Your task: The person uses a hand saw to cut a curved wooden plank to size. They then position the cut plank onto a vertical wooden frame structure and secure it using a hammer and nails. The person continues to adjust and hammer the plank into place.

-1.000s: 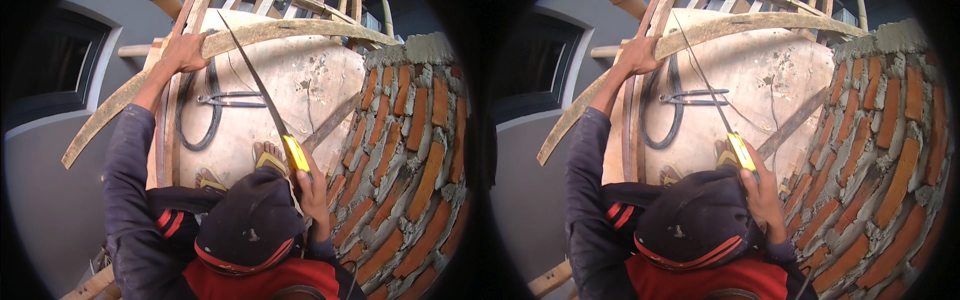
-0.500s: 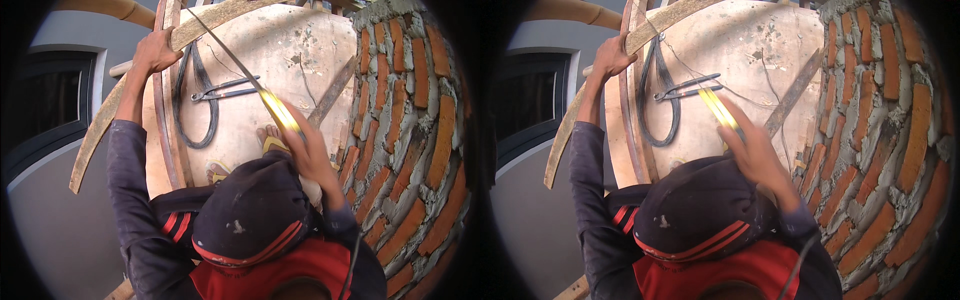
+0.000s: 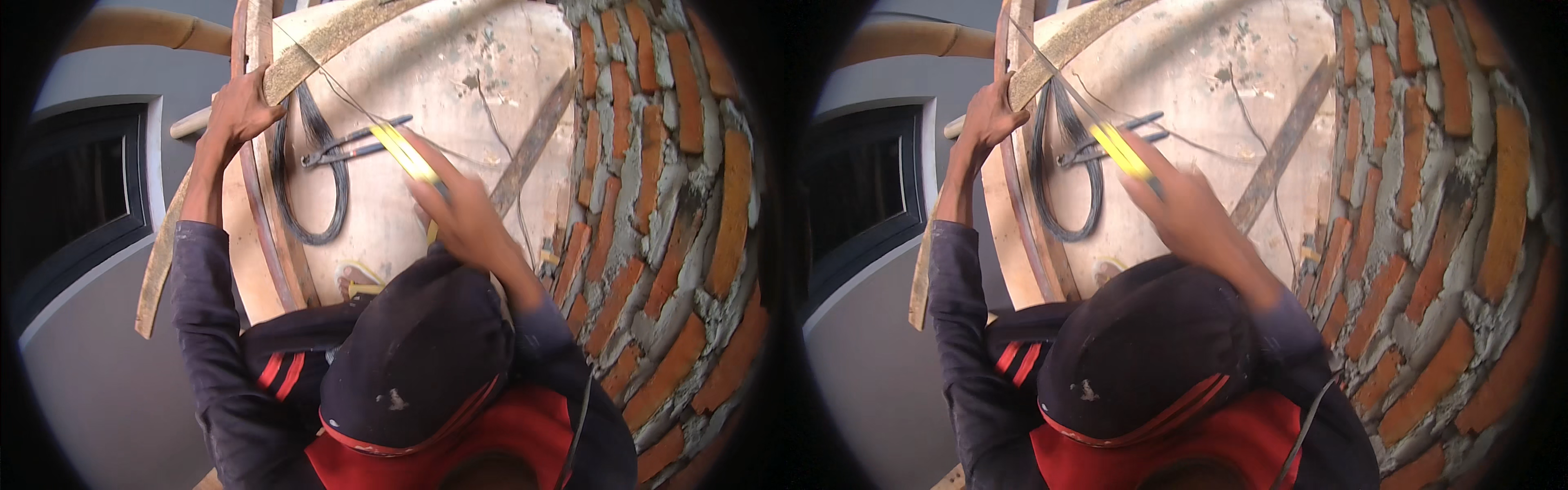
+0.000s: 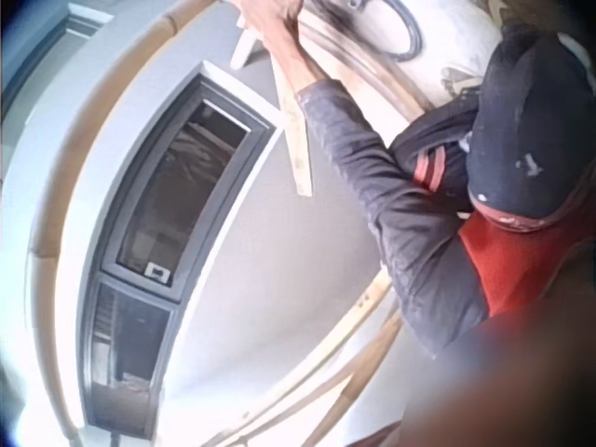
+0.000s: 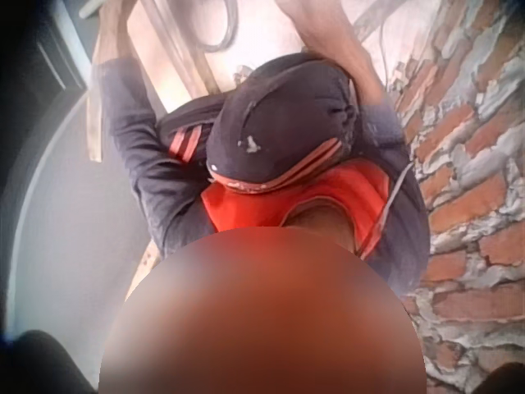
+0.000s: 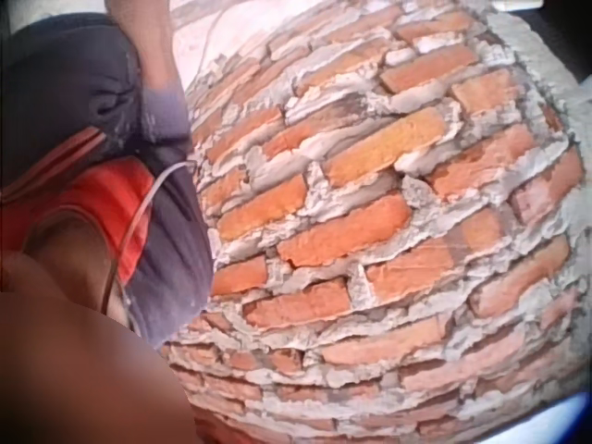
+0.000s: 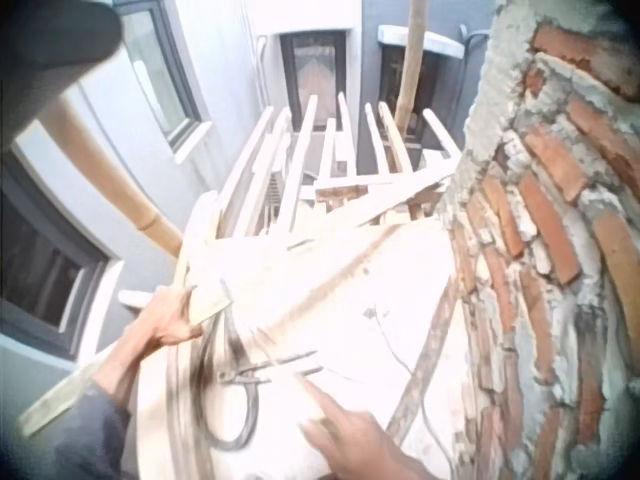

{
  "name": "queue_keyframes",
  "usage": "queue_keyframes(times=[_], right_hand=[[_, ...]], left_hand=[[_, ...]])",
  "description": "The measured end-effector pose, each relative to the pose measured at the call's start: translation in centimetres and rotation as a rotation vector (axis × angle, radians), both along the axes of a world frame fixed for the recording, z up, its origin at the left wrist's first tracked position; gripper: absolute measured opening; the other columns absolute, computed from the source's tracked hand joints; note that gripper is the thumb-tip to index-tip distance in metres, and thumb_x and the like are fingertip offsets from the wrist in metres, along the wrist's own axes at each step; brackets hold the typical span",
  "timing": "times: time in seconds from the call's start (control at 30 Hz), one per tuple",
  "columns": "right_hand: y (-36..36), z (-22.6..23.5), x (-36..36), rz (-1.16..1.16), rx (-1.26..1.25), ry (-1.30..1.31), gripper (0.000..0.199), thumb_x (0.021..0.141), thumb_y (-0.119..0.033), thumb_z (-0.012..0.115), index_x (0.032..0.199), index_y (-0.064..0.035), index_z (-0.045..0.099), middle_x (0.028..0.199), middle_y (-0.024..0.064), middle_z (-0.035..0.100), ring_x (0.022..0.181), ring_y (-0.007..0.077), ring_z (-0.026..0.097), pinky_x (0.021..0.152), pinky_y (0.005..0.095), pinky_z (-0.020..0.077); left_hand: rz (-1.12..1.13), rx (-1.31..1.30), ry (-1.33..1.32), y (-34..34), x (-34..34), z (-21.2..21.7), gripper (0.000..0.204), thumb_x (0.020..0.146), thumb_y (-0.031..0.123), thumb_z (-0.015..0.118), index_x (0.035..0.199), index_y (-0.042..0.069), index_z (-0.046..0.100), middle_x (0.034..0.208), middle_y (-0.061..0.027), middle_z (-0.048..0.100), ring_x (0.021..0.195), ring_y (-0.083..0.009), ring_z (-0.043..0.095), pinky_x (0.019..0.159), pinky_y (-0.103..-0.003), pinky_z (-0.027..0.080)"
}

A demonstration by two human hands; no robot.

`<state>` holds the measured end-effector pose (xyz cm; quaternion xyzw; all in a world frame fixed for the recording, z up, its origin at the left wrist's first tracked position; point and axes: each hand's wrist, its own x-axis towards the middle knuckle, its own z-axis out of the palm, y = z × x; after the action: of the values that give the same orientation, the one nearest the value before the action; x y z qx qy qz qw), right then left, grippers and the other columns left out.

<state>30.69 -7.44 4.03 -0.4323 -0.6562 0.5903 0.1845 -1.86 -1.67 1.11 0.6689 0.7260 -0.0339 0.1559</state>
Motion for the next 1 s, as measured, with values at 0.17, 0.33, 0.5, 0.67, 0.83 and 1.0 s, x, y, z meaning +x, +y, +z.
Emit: queue_keyframes(times=[0.17,0.33,0.5,0.67,0.83,1.0], right_hand=[[-3.9,3.0,6.1,0.014,-0.043,-0.026,0.047,0.094,-0.013,0.05,0.139,-0.0018,0.04,0.128,0.023,0.055,0.112,0.039,0.059,0.093,0.0363,0.0466],[2.8,-3.8,-5.5,-0.124,0.162,0.073,0.046,0.096,-0.022,0.05,0.137,-0.0061,0.042,0.074,0.0277,0.06,0.074,0.0455,0.061,0.066,0.0465,0.0462],[4.7,-2.3,-6.9,-0.034,0.21,0.021,0.042,0.096,-0.021,0.05,0.134,-0.0055,0.045,0.069,0.0281,0.058,0.07,0.0486,0.058,0.063,0.0475,0.0447],[-4.7,2.5,4.8,-0.04,0.015,-0.064,0.047,0.097,-0.017,0.044,0.138,0.0044,0.041,0.127,0.0207,0.057,0.117,0.029,0.056,0.099,0.0347,0.0407],[-2.9,1.3,1.6,-0.073,0.193,-0.014,0.045,0.097,-0.019,0.044,0.136,0.003,0.044,0.101,0.0183,0.062,0.08,0.0202,0.059,0.072,0.0325,0.0462],[4.4,-1.2,-7.1,-0.069,0.116,-0.032,0.043,0.098,-0.022,0.048,0.136,-0.0044,0.046,0.065,0.0116,0.053,0.06,0.0137,0.05,0.058,0.0334,0.0427]], left_hand=[[-0.005,0.128,0.003,0.4,-1.2,0.5,0.07,0.06,0.027,0.067,0.122,-0.003,0.053,0.091,-0.029,0.064,0.089,-0.0456,0.06,0.081,-0.048,0.048],[0.026,0.031,0.051,0.6,1.4,0.5,0.076,0.061,0.028,0.067,0.129,-0.001,0.051,0.093,-0.0303,0.064,0.091,-0.0435,0.063,0.084,-0.048,0.05],[-0.025,0.048,-0.005,-0.4,0.3,-0.9,0.072,0.061,0.028,0.065,0.125,-0.001,0.053,0.091,-0.0286,0.065,0.088,-0.0419,0.063,0.081,-0.048,0.051],[-0.033,0.14,0.038,-0.2,-0.8,-0.8,0.054,0.061,0.026,0.063,0.108,-0.001,0.061,0.089,-0.0253,0.067,0.089,-0.0405,0.065,0.08,-0.05,0.05],[0.003,0.142,0.111,0.0,-0.4,0.1,0.049,0.059,0.02,0.061,0.102,-0.004,0.06,0.079,-0.0254,0.066,0.076,-0.0398,0.066,0.068,-0.048,0.054],[0.009,0.027,0.056,-1.2,1.4,-1.5,0.06,0.065,0.029,0.067,0.114,-0.004,0.058,0.085,-0.0294,0.065,0.085,-0.0422,0.065,0.078,-0.048,0.052]])
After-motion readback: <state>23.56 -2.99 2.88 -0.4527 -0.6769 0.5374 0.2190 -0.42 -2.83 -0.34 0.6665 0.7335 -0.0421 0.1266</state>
